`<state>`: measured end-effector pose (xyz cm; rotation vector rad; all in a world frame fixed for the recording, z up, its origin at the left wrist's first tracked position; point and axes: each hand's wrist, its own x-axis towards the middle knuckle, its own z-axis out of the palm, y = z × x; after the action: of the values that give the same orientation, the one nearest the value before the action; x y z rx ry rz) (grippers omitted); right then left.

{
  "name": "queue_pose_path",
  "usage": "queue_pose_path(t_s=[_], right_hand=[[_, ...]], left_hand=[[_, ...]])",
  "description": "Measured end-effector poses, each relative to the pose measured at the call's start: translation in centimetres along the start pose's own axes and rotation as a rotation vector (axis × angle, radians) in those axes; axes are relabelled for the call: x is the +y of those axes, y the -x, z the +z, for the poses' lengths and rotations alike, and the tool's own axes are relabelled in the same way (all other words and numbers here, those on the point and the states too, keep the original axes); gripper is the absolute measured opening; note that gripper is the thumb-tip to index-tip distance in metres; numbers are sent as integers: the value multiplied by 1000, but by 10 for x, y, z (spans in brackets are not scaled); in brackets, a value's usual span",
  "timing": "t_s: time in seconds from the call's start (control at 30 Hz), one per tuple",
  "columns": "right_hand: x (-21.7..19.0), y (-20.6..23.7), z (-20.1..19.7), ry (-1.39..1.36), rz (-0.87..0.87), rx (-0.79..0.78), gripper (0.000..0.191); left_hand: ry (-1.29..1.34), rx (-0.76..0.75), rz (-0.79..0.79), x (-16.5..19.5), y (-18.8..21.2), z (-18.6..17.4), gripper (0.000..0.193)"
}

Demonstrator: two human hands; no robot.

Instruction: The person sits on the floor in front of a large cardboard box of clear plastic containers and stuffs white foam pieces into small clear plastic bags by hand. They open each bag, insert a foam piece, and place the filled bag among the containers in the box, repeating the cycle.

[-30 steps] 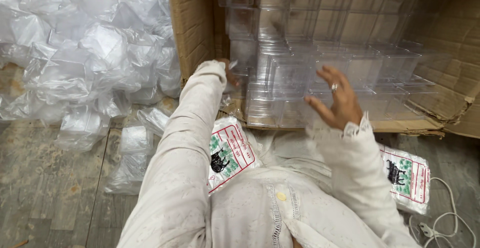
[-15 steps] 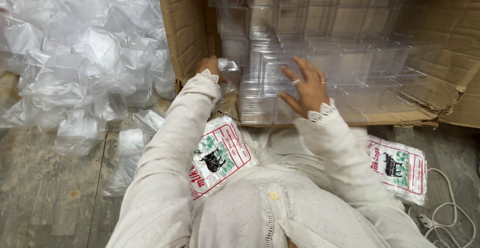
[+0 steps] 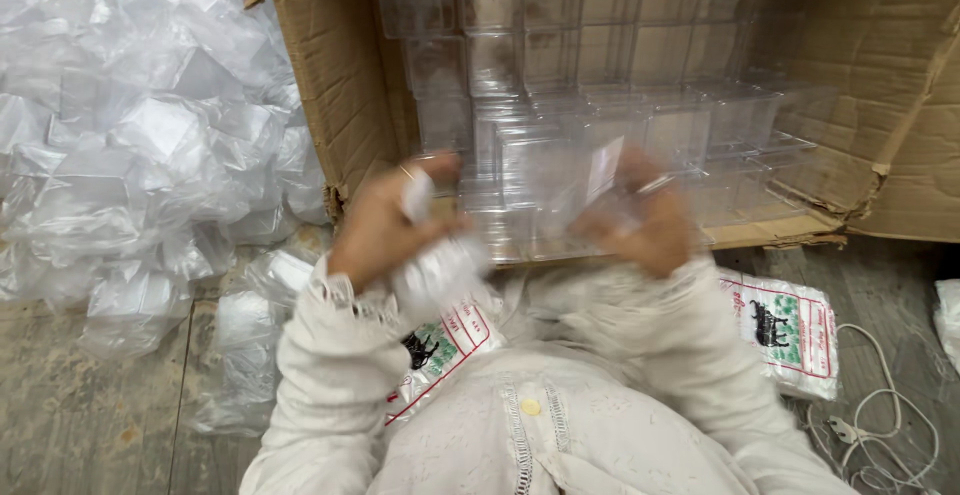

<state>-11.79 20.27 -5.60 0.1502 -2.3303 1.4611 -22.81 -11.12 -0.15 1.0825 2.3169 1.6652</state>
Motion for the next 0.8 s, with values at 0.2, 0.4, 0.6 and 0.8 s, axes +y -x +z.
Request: queue_pose_path(t_s=[0.2,0.4,0.6,0.8], right_hand=[[58,-84,-105,262,386,-298,91],[109,-82,-70,678,107,-241,92],[118,-71,-68,576,126,-56,100],[117,-73,-59,606,95,-93,99]], left_hand=[[-832,-220,-663,-129,-82,-35,43],[-601,-396,-1079,-243,-117,5,73],[-287,-220,-804,-287,-90,15,104],[-361,-99,-702,-292,-100,21,117]])
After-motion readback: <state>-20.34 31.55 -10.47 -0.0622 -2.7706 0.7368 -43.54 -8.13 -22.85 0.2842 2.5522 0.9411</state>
